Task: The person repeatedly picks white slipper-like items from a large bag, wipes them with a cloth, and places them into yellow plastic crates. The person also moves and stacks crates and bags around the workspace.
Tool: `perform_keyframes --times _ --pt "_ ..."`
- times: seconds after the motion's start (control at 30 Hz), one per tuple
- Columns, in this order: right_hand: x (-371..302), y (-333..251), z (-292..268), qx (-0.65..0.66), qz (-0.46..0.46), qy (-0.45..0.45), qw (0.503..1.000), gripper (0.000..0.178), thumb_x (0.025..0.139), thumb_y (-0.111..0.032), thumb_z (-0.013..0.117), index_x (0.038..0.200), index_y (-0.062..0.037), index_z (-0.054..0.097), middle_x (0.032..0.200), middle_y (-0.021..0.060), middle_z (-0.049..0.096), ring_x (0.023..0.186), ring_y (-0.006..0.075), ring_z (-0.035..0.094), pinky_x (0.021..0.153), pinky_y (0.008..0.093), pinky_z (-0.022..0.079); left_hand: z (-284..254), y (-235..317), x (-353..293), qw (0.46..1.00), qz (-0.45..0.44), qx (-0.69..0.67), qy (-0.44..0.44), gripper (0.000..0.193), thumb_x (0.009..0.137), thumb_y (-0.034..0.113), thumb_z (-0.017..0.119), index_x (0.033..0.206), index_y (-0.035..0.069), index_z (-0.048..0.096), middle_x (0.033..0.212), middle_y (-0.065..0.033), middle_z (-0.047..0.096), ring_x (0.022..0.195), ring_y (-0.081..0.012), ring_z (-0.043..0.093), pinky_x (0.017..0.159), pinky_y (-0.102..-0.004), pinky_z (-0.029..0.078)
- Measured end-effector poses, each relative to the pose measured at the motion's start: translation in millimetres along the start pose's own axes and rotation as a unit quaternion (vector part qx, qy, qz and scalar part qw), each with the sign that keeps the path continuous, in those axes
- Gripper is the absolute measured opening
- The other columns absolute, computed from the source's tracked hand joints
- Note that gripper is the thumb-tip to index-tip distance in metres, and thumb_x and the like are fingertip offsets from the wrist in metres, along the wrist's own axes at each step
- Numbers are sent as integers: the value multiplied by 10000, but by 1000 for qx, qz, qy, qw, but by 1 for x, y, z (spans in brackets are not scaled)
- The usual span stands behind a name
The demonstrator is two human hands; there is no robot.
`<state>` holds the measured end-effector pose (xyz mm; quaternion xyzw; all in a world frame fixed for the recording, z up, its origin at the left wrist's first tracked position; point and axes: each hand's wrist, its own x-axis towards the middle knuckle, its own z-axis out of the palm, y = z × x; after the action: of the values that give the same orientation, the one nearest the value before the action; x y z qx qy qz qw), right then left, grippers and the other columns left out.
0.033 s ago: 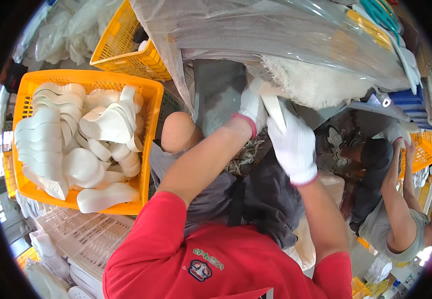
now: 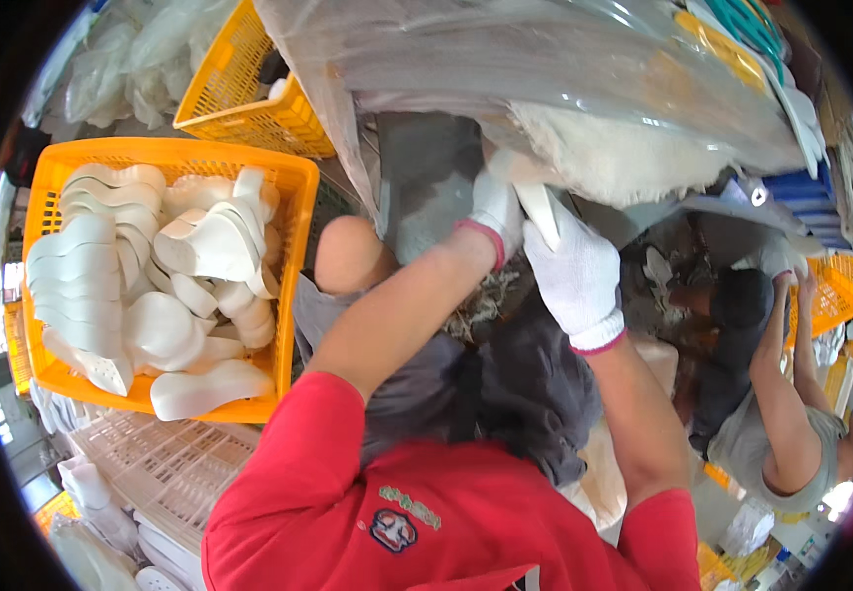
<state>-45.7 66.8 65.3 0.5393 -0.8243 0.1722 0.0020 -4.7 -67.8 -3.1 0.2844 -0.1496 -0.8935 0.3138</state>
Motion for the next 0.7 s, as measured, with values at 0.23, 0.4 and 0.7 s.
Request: perform_keyframes --times 0.23,0.4,0.7 --pt "4 -2 -2 17 -40 133 990 266 953 -212 821 1194 -104 789 1006 147 798 780 332 776 710 392 623 -59 -51 20 894 272 344 -89 432 1105 432 560 1301 53 624 1193 -133 721 1055 -310 735 928 -420 599" --pt "35 -12 -6 406 147 -104 896 227 897 -167 800 1091 -48 788 941 100 771 828 173 712 791 357 584 -69 -60 5 922 115 364 -59 367 1131 319 560 1352 43 657 1178 -135 754 1093 -309 750 966 -419 595" --pt "34 -16 -11 195 -65 -160 965 447 927 -211 795 1309 -12 674 1211 204 688 1057 382 699 880 460 584 -12 -3 26 989 -2 -91 -118 731 1070 755 458 1402 121 608 1180 -131 682 1120 -328 688 962 -439 589"
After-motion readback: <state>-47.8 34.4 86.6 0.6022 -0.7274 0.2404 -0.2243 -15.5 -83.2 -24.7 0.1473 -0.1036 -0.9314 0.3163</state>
